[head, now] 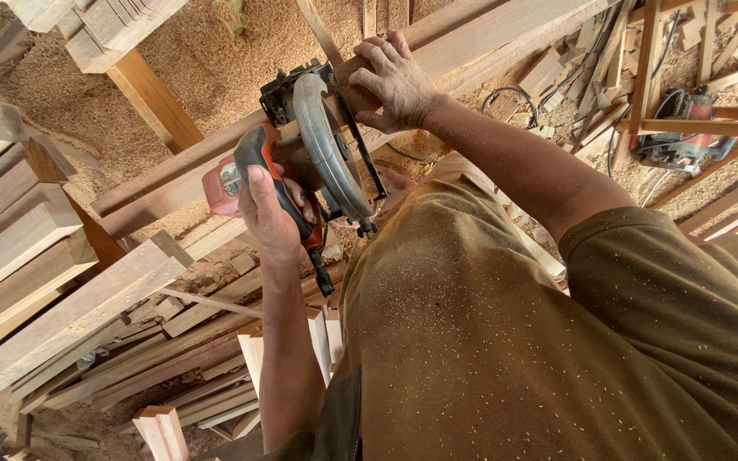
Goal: The person uses a circular saw to cut multiple wooden planks on a workbench. They position each plank, make a cut, and then move the cut piece aside to prepare for the next cut.
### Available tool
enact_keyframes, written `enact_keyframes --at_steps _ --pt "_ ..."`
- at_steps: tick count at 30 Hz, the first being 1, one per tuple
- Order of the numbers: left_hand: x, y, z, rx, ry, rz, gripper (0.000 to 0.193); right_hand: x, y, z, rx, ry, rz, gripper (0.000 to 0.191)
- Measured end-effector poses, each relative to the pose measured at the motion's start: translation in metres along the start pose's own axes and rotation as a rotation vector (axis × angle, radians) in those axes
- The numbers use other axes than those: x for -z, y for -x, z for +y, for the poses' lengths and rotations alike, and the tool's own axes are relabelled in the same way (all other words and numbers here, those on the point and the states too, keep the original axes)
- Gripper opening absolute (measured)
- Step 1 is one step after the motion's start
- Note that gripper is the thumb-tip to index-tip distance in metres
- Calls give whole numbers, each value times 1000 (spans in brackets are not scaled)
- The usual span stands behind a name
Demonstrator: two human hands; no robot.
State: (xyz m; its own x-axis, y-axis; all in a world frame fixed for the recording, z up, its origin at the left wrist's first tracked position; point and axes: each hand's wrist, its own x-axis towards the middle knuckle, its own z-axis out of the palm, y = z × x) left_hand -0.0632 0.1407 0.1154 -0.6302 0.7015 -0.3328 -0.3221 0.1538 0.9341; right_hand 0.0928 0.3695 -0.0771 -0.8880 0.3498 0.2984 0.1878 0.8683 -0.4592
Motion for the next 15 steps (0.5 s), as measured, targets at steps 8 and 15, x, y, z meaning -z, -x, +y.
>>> enact_keyframes --at_steps 8,15 --pt "2 -5 -1 -50 -58 -24 44 3 0 -3 -18 6 -11 68" --pt "-2 -6 4 -40 -30 -32 47 8 0 -8 -24 -11 0 69"
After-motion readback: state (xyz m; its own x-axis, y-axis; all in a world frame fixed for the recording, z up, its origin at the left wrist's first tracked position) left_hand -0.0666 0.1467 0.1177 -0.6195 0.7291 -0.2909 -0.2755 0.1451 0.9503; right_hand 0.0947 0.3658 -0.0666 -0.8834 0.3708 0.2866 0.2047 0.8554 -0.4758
